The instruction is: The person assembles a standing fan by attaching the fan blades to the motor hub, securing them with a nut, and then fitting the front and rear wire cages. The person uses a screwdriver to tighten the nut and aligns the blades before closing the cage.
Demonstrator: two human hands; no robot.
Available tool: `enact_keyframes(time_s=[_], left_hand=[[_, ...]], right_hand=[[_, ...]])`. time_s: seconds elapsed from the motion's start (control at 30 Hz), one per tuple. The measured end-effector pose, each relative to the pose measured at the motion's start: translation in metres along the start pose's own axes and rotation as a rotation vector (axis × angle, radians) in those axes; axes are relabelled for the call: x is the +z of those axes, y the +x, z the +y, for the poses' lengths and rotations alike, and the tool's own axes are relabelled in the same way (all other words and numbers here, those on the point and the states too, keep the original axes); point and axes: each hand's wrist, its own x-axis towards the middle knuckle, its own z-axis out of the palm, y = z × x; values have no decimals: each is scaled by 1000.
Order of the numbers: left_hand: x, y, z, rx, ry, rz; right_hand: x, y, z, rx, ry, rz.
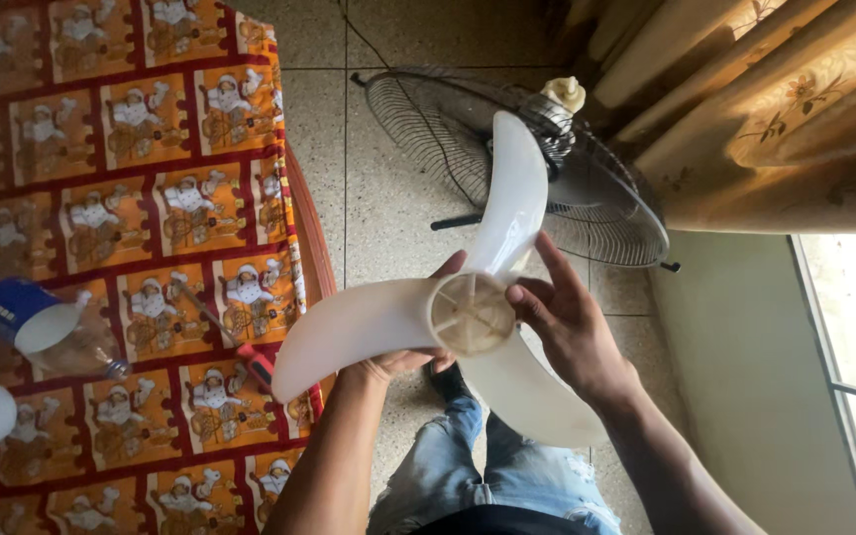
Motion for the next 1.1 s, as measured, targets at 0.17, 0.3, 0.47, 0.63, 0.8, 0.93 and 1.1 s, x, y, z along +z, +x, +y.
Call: enact_keyframes(time_s=[0.17,0.3,0.47,0.63,0.8,0.93,1.1], left_hand=[[-3,-8,-6,-39,69,173],[-20,-18,-17,-38,66,75],[-29,-31,-23,-43,104,211],[-24,-37,-21,-41,65,278],[-25,-40,-22,-30,96,265],[-28,-40,-33,-74,76,336],[-31,-37,-48,-41,95,290]], right_hand=[[-3,-6,12,-52,183,-29],[0,-14,12,-115,150,-52],[9,-19,12,-157,108,-85],[15,-20,12,-93,71,-40],[11,-3,19,216,-32,107],[6,12,36,418,133,117],[-6,24,61,510,62,89]])
